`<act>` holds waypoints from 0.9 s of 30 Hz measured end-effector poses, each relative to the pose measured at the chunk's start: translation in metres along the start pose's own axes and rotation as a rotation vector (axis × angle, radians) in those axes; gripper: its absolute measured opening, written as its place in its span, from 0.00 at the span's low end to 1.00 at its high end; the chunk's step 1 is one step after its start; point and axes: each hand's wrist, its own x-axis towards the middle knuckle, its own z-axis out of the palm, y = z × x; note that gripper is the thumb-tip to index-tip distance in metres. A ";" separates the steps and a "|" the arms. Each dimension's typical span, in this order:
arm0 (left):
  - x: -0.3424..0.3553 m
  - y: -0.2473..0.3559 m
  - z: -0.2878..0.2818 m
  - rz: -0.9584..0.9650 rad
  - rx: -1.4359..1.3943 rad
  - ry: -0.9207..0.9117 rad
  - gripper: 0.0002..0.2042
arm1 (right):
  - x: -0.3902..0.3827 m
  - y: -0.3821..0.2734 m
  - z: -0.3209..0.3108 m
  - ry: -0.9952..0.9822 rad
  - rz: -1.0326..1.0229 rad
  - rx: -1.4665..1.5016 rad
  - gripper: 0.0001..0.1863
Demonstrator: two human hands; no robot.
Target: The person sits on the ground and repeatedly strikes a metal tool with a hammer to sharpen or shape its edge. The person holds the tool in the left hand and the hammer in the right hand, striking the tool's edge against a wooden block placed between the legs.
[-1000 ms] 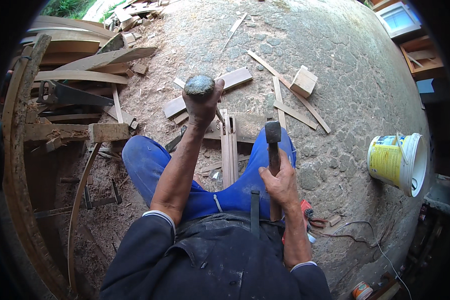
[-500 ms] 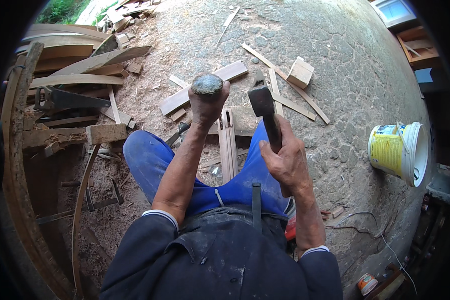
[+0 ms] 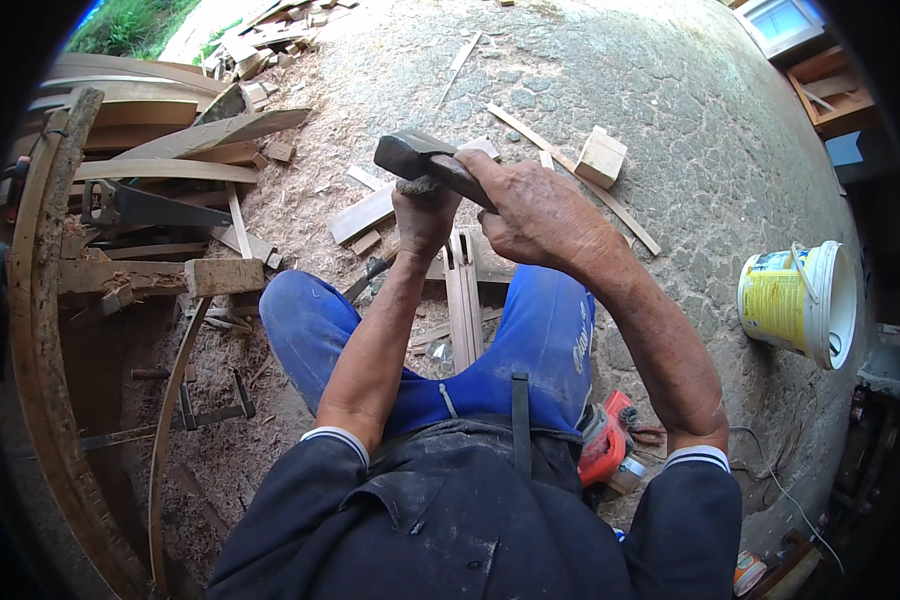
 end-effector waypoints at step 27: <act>0.032 -0.048 0.009 -0.045 -0.044 -0.003 0.08 | 0.070 -0.016 -0.068 0.528 0.021 0.011 0.11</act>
